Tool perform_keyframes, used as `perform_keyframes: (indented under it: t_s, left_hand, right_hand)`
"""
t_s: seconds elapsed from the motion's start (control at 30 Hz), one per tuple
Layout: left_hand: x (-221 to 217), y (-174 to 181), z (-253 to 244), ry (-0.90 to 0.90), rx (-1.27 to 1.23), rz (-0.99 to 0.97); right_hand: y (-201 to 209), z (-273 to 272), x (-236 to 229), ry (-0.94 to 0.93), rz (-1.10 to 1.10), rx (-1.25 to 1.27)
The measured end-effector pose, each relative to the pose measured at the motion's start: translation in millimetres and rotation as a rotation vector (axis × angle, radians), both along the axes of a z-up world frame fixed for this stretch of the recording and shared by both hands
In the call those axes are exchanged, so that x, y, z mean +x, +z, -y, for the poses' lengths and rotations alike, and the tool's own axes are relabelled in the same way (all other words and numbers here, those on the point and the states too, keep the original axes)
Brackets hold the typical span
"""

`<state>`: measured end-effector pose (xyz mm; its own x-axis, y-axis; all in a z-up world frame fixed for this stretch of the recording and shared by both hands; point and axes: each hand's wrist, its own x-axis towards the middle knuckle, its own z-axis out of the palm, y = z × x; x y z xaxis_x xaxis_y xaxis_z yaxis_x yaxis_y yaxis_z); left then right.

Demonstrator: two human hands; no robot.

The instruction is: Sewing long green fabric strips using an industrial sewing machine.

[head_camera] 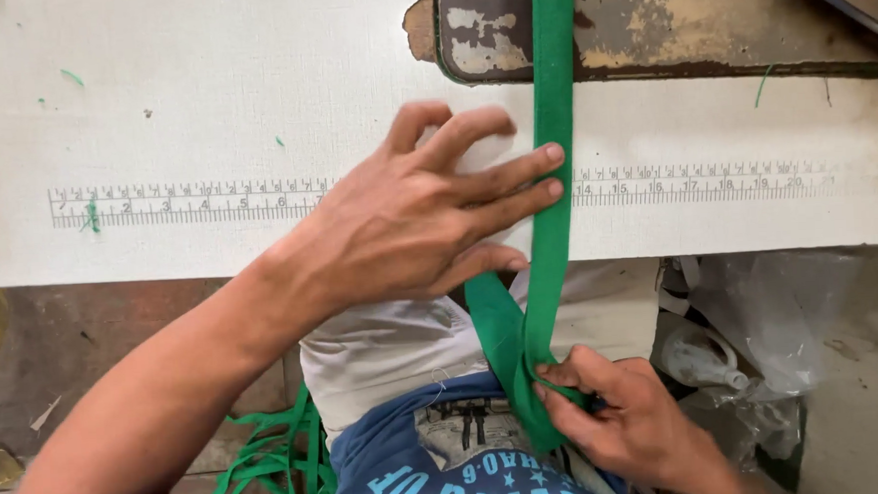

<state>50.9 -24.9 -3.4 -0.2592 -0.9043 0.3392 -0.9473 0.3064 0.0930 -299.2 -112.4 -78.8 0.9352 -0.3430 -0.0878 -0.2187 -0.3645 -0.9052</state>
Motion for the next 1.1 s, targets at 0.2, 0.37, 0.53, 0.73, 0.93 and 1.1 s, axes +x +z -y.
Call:
perform_keyframes:
  t_s: [0.2,0.37,0.53,0.73,0.93,1.1]
  left_hand:
    - [7,-4,6,-0.075,0.049,-0.041]
    - [17,-2,8,-0.085,0.052,-0.051]
    - [33,-4,18,-0.096,0.027,-0.122]
    - [54,-6,37,-0.077,-0.017,-0.099]
    - [73,-10,54,-0.054,-0.02,-0.033]
    - [77,-16,63,-0.051,-0.029,-0.058]
  right_hand:
    - [90,79,97,0.113,0.089,-0.624]
    - [63,132,146,0.337,0.165,-0.843]
    - [76,139,159,0.32,0.087,-0.927]
    - [75,163,179,0.324,0.039,-0.984]
    - [73,181,198,0.275,0.077,-0.908]
    - [76,172,202,0.227,-0.039,-0.846]
